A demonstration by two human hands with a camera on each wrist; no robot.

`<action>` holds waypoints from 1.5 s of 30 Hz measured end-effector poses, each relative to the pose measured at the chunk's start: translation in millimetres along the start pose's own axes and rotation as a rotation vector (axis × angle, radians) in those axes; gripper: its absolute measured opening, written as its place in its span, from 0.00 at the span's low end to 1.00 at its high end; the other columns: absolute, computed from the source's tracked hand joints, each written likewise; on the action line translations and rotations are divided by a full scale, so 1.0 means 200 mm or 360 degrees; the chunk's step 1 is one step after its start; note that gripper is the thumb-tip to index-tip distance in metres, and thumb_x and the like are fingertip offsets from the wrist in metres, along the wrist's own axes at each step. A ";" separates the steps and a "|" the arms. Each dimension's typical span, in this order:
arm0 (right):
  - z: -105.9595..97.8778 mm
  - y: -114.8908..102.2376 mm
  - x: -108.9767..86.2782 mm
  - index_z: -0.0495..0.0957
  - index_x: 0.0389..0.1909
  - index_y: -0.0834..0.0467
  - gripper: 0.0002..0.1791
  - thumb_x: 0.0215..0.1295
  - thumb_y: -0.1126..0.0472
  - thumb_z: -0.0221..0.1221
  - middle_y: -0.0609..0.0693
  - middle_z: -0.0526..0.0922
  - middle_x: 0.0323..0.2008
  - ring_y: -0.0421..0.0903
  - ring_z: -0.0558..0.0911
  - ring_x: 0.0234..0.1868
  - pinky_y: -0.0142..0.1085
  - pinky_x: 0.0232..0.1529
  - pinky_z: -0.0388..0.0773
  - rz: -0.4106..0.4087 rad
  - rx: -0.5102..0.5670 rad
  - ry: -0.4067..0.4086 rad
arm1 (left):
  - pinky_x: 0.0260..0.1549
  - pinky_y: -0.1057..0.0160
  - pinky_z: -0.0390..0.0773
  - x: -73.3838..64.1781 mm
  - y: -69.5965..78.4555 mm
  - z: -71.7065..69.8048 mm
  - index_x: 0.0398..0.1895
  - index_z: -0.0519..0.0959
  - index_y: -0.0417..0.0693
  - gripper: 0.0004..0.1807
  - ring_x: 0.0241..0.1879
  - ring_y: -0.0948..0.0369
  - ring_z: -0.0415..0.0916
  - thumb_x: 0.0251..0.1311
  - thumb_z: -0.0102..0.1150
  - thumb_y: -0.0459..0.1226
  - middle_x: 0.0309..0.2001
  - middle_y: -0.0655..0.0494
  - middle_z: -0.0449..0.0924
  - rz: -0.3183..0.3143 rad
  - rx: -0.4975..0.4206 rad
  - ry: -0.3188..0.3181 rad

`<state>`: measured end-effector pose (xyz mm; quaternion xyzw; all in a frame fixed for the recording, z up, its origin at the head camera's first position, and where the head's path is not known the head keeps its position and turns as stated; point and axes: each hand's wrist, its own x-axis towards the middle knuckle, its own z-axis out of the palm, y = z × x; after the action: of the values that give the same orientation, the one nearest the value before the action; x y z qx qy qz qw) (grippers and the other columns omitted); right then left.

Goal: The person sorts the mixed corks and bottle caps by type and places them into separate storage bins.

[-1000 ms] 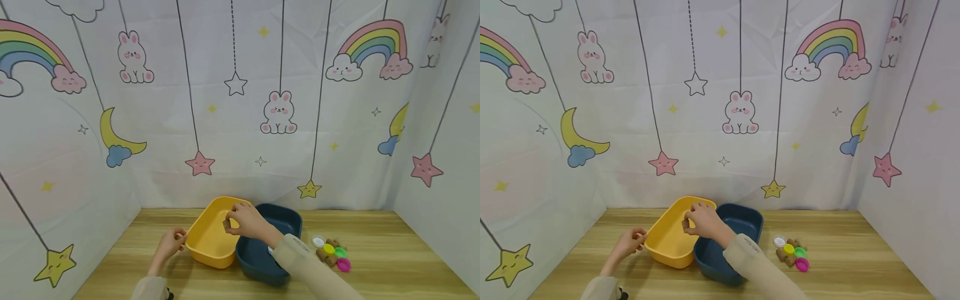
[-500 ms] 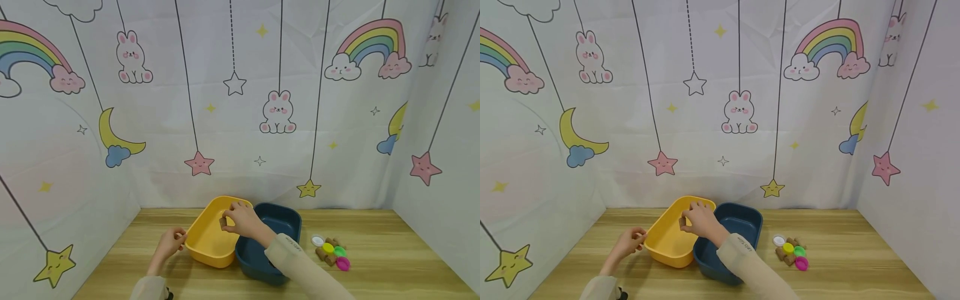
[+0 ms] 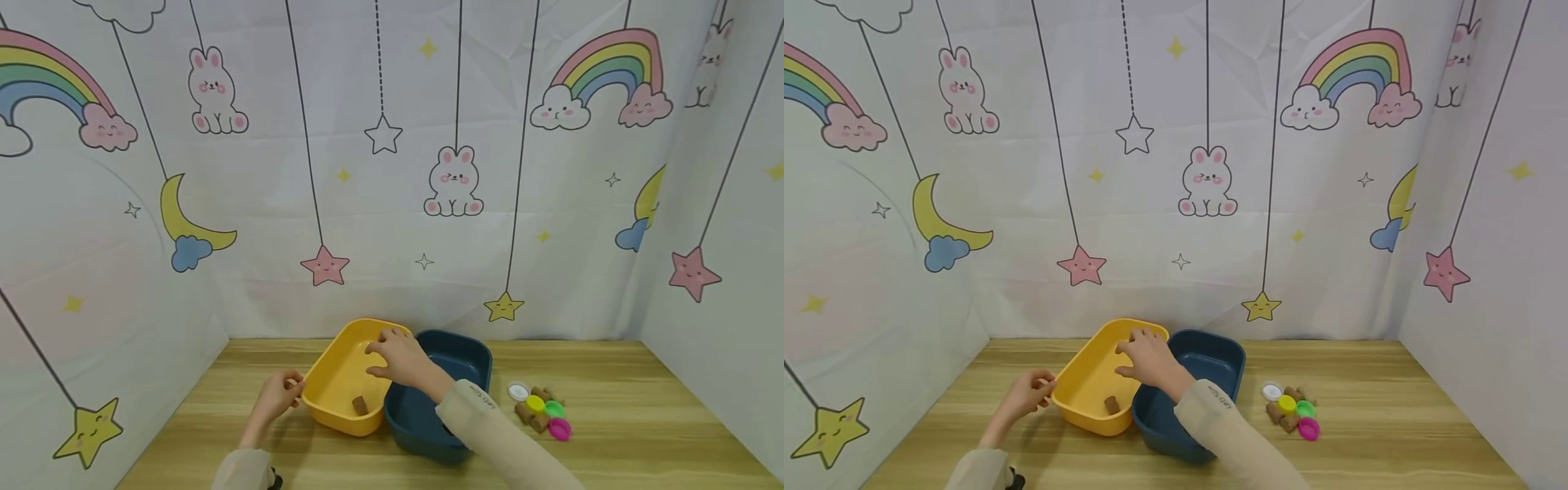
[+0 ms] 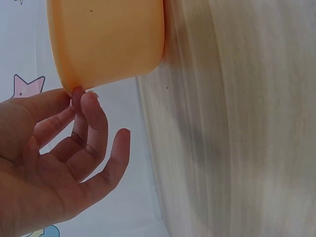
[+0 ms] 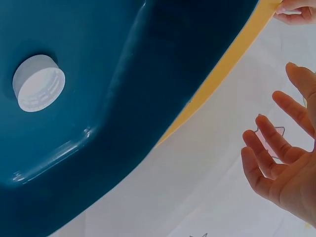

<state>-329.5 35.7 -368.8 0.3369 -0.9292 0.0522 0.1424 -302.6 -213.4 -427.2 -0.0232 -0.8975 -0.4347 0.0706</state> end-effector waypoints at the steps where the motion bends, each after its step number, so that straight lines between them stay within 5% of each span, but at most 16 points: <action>1: 0.00 0.00 0.00 0.78 0.44 0.46 0.18 0.54 0.44 0.58 0.47 0.74 0.39 0.43 0.70 0.38 0.33 0.36 0.67 -0.0001 0.0004 0.0000 | 0.21 0.58 0.77 0.00 0.00 0.00 0.31 0.74 0.29 0.06 0.17 0.60 0.72 0.56 0.50 0.28 0.20 0.48 0.75 0.0006 0.0000 -0.0001; 8: -0.02 0.02 -0.02 0.79 0.41 0.46 0.15 0.54 0.46 0.58 0.47 0.75 0.40 0.44 0.72 0.41 0.36 0.42 0.71 -0.0021 0.0020 0.0011 | 0.21 0.58 0.77 0.00 0.00 0.00 0.30 0.74 0.30 0.05 0.16 0.60 0.72 0.55 0.51 0.28 0.19 0.48 0.75 0.0001 0.0003 0.0007; 19: -0.08 0.09 -0.08 0.80 0.39 0.48 0.12 0.55 0.49 0.58 0.47 0.75 0.37 0.41 0.69 0.35 0.29 0.33 0.67 -0.0111 0.0149 -0.0005 | 0.21 0.58 0.77 0.00 0.00 0.00 0.31 0.75 0.30 0.06 0.16 0.60 0.72 0.55 0.51 0.27 0.19 0.48 0.75 -0.0007 -0.0020 0.0021; 45: -0.11 0.40 -0.39 0.81 0.36 0.48 0.09 0.52 0.55 0.62 0.45 0.74 0.33 0.38 0.69 0.31 0.27 0.29 0.67 -0.0114 0.0157 0.0102 | 0.21 0.57 0.76 0.00 -0.01 0.00 0.31 0.75 0.30 0.06 0.16 0.61 0.71 0.56 0.50 0.28 0.19 0.48 0.75 -0.0006 -0.0023 0.0009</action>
<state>-319.2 148.7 -370.5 0.3747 -0.9079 0.1034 0.1570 -302.4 -213.6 -428.6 -0.0207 -0.8942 -0.4413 0.0722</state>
